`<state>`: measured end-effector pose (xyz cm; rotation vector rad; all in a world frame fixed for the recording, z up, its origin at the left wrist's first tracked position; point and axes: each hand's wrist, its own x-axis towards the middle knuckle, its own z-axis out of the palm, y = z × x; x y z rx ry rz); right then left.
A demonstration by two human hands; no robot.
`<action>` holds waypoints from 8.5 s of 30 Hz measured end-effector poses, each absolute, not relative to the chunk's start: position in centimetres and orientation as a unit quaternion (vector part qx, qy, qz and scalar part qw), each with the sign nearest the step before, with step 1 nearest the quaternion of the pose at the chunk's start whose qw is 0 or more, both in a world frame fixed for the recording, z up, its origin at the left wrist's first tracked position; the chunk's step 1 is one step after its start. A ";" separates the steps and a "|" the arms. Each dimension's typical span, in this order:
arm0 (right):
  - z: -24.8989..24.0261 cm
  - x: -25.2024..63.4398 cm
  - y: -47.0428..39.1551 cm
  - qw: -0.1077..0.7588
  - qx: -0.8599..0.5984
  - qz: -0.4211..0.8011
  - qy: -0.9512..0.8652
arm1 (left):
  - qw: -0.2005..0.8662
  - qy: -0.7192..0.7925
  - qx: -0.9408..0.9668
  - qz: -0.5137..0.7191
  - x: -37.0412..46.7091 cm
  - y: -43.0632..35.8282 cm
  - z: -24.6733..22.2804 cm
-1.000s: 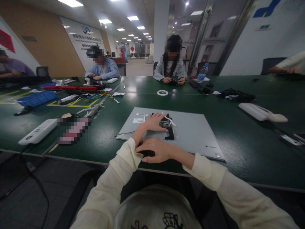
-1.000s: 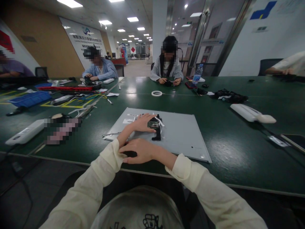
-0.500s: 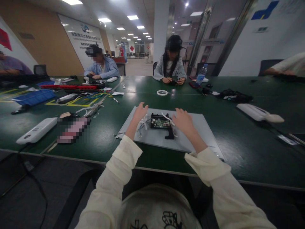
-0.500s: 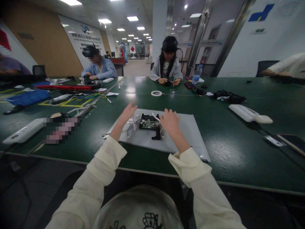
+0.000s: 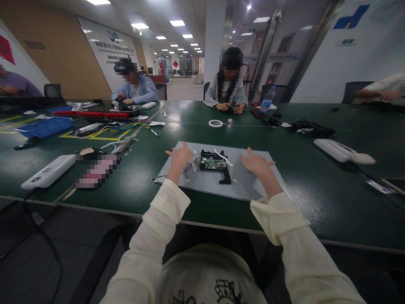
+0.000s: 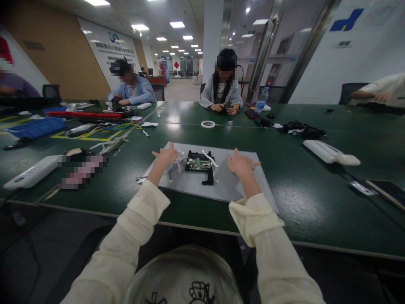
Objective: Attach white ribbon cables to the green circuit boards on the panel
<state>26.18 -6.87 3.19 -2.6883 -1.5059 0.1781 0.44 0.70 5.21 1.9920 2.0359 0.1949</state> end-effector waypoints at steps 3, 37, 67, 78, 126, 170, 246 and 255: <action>2.9 26.3 -6.7 0.020 -0.860 0.047 -0.508 | 0.136 0.710 0.689 0.047 0.4 0.7 5.3; 2.3 21.3 -6.1 0.183 -0.585 0.099 -0.784 | 0.048 0.753 0.654 0.050 0.2 0.6 5.0; 3.0 22.5 -6.5 0.090 -0.725 0.016 -0.682 | 0.002 0.685 0.713 0.150 1.1 -0.1 5.6; 3.3 22.2 -7.7 0.067 -0.804 -0.076 -0.587 | 0.004 0.560 0.817 0.141 2.7 0.0 4.9; 4.3 24.9 -5.9 0.465 -0.676 0.142 -0.553 | 0.105 0.315 0.943 0.022 5.1 -3.3 4.7; 2.6 26.1 -5.5 0.208 -0.754 0.024 -0.623 | 0.101 0.238 0.966 0.026 5.5 -3.8 4.7; 3.4 26.1 -6.0 0.185 -0.683 0.006 -0.707 | -0.039 0.455 0.868 0.193 1.4 0.1 5.8; 2.7 24.8 -5.9 0.154 -0.678 -0.035 -0.718 | -0.050 0.452 0.874 0.171 1.8 -0.1 5.7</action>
